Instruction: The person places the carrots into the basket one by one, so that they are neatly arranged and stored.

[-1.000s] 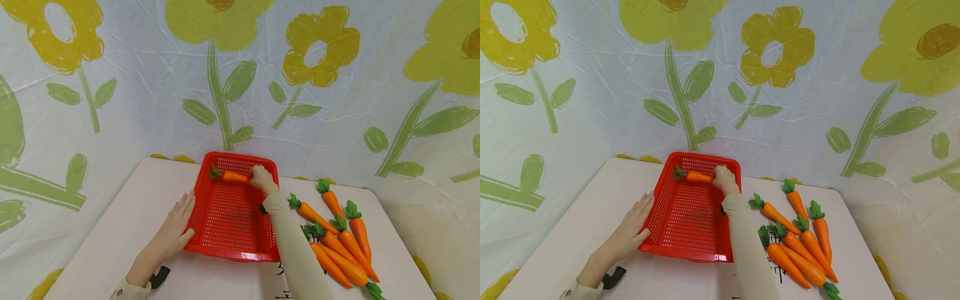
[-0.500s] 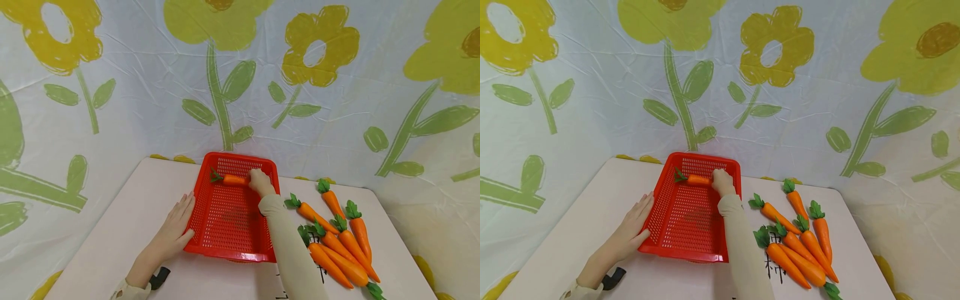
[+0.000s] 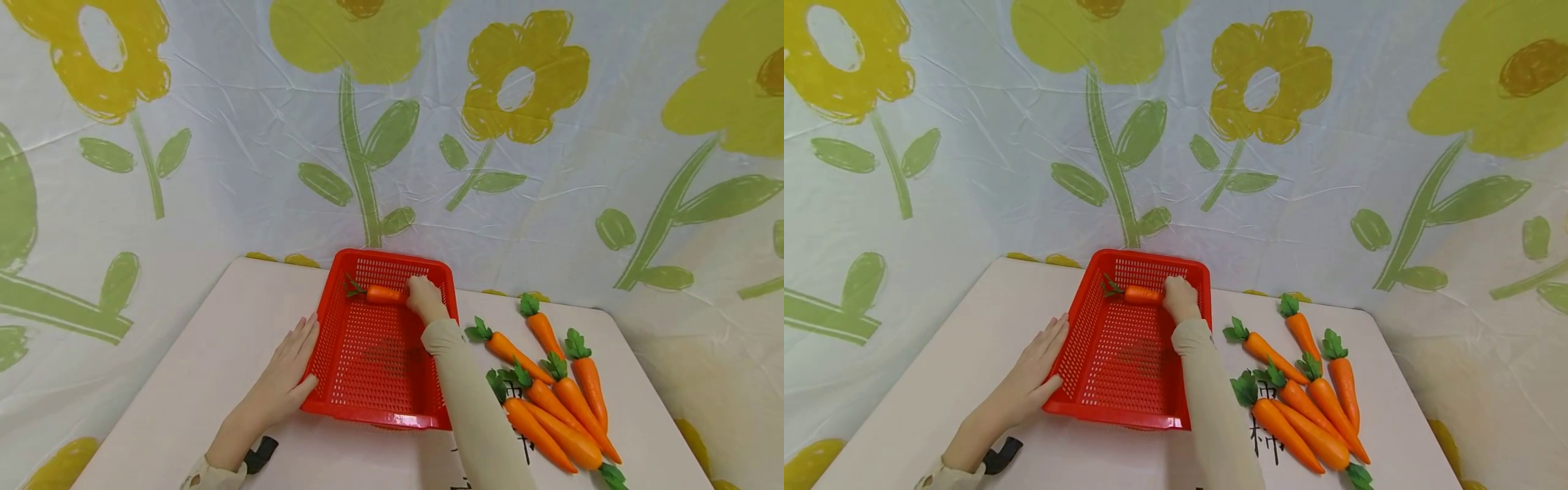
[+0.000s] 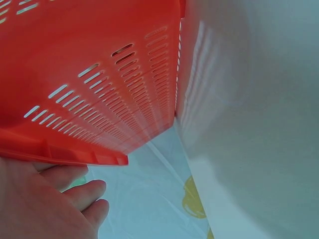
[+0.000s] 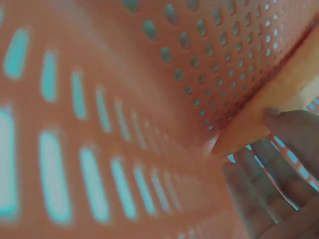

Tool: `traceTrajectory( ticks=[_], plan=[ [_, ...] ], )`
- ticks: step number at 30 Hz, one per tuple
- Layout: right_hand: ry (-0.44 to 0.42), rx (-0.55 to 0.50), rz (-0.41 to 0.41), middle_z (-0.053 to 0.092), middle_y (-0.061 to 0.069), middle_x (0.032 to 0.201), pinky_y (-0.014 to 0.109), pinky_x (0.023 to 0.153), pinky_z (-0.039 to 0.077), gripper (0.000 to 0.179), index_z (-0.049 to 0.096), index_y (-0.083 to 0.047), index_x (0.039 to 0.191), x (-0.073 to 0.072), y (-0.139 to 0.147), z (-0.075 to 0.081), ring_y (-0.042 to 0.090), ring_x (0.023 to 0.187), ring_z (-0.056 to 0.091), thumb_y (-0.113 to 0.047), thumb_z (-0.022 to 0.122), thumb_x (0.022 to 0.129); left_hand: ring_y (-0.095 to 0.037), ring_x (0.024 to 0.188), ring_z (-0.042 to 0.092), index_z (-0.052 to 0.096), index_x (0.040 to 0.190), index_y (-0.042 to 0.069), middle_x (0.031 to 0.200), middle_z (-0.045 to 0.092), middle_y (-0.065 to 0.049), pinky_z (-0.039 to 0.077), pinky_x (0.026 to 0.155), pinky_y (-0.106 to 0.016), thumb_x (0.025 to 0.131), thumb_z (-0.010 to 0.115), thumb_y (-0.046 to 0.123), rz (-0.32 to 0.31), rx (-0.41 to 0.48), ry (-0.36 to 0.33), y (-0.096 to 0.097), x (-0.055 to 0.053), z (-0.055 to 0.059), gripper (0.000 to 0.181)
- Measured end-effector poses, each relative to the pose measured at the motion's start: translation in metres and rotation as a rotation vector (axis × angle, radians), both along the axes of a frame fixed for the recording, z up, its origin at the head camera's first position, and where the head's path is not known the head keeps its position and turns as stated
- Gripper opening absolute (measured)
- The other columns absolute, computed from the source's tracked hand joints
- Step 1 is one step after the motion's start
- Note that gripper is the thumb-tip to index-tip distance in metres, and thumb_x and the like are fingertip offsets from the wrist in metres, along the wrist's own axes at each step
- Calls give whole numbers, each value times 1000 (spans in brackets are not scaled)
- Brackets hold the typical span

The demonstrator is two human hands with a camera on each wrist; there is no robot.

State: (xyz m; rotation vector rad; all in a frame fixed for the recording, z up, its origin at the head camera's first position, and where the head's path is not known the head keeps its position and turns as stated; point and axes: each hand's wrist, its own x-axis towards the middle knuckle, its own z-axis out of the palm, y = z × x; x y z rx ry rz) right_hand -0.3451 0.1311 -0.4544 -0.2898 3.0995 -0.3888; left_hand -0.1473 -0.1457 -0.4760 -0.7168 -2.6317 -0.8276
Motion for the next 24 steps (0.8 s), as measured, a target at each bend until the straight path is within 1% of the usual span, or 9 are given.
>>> traceTrajectory(
  ticks=[3,6,8,11,14,17,21,24],
  plan=[
    [-16,-24,1,68,11,88,41,68,53,7,71,-5,88,0,2,5,25,75,58,-1,66,85,-32,151,10,21,155,-6,163,16,-19,14,119,-51,83,52,9,-3,2,1,0,0,0,79],
    [-47,-67,-2,69,11,93,42,69,54,12,73,-5,94,1,4,13,26,78,61,-2,66,85,-32,151,9,20,155,-6,163,16,-19,11,120,-47,83,53,8,-10,8,1,0,0,0,80],
    [-65,-86,1,70,10,98,43,72,55,16,74,-6,98,2,5,20,26,81,63,-3,66,85,-32,151,10,20,155,-7,163,16,-19,10,121,-46,83,53,8,-14,10,2,0,0,0,80],
    [-76,-115,15,70,11,104,45,77,55,21,74,-5,103,3,7,31,28,88,64,-4,66,84,-32,151,10,20,154,-7,163,16,-18,11,120,-47,83,53,8,-14,8,6,-1,0,-1,80],
    [-57,-138,49,70,12,107,45,81,54,23,74,-4,105,6,9,44,30,94,65,-4,68,83,-32,151,11,20,154,-7,163,16,-18,13,119,-50,83,53,8,-13,7,10,0,0,-1,80],
    [-30,-180,97,71,15,107,43,86,53,23,73,0,105,11,12,58,31,98,66,-5,70,83,-33,151,11,21,154,-7,163,17,-19,14,119,-51,83,54,8,-14,8,14,0,0,-1,80],
    [5,-279,124,71,18,103,42,88,52,22,72,4,105,20,18,74,32,99,66,-5,69,85,-35,150,13,21,154,-7,163,18,-20,14,119,-50,83,54,8,-13,9,15,0,1,-2,80],
    [39,-353,138,71,20,103,43,88,52,23,71,6,106,29,23,86,33,99,66,-5,67,86,-36,150,13,21,154,-8,162,18,-20,13,119,-49,83,54,8,-15,13,16,1,2,-2,80]
  ],
)
